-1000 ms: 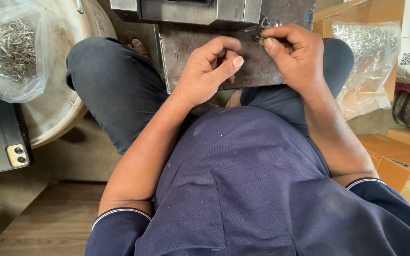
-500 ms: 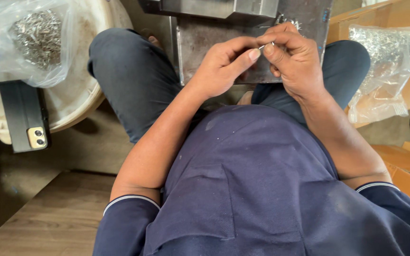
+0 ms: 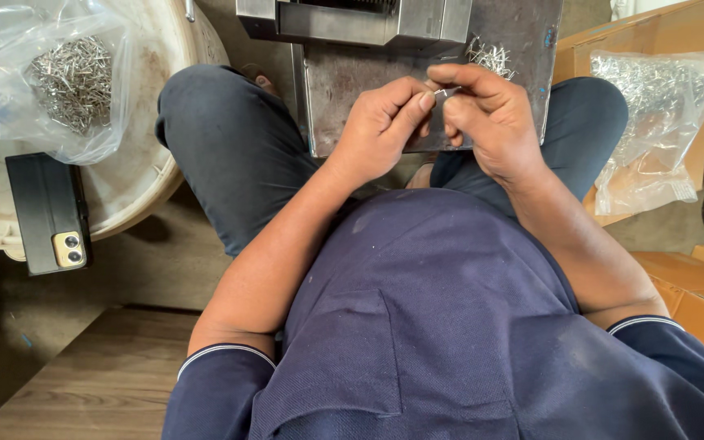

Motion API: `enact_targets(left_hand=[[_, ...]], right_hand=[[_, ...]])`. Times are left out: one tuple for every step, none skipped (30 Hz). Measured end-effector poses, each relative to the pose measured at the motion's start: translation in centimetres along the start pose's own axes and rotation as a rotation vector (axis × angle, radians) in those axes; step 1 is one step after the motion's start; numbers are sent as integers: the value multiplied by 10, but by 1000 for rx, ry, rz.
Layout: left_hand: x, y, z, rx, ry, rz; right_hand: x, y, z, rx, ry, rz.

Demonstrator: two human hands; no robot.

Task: The person sits on the floor and uses a bench vise to separate small metal fasteners. They pick up a clump of fasteners, place them into the vise jaws, and tighten the screw to pull the pieces apart. The separated fasteners are then placed on the metal plate.

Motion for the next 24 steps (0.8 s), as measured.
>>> enact_targets(left_hand=[[1, 2, 1, -81, 41, 30], [2, 3, 1, -108, 57, 42], [3, 5, 1, -135, 76, 52], [4, 7, 1, -162, 96, 63], [4, 7, 2, -185, 113, 68], [4, 8, 4, -207, 130, 73], [3, 7, 5, -233, 150, 80], [1, 6, 5, -166, 99, 81], [2, 6, 5, -97, 40, 84], [1, 5, 3, -28, -18, 85], [1, 3, 0, 90, -54, 93], [0, 2, -2, 208, -89, 100], [0, 1, -5, 327, -128, 106], [0, -1, -7, 341, -125, 101], [0, -3, -9, 358, -124, 94], [0, -4, -10, 374, -124, 87], [0, -5, -11, 385, -123, 72], [0, -5, -11, 395, -122, 57], [-1, -6, -11, 403, -119, 45], [-1, -6, -10, 407, -111, 36], [-1, -7, -10, 411, -104, 29], [-1, -8, -9, 414, -97, 23], [-1, -9, -9, 413, -107, 20], [0, -9, -9, 411, -117, 18]], right_hand=[[1, -1, 0, 70, -12, 21], [2, -2, 1, 140, -23, 42], [2, -4, 2, 213, -37, 65], [2, -5, 3, 271, -42, 90], [0, -5, 3, 333, -57, 116], [-2, -5, 1, 395, -71, 142], [-4, -4, -2, 380, -75, 147], [-6, -2, -6, 364, -79, 150], [-8, -1, -10, 346, -77, 152], [-11, 0, -16, 371, -132, 172], [-13, 1, -22, 394, -183, 190], [-17, 1, -29, 416, -235, 208], [-21, 0, -38, 634, -348, 216], [-28, -2, -47, 851, -460, 218], [-34, -5, -55, 1068, -567, 216], [-42, -8, -60, 1138, -619, 196], [-51, -11, -66, 1210, -670, 175], [-57, -13, -70, 1281, -720, 153], [-63, -13, -73, 1280, -701, 143], [-69, -13, -76, 1279, -682, 133], [-73, -12, -78, 1276, -663, 120], [-76, -9, -80, 1300, -660, 114], [-77, -7, -82, 1321, -655, 108], [-78, -4, -83, 1342, -650, 101]])
Point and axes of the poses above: each hand's wrist, its own x-axis away from the middle knuckle, its own y-axis out of the palm, z = x × y, the point moved 1 cm from there along -x, towards the middle knuckle, and after that the axes turned 4 degrees about -z, right-handed, at the moved point
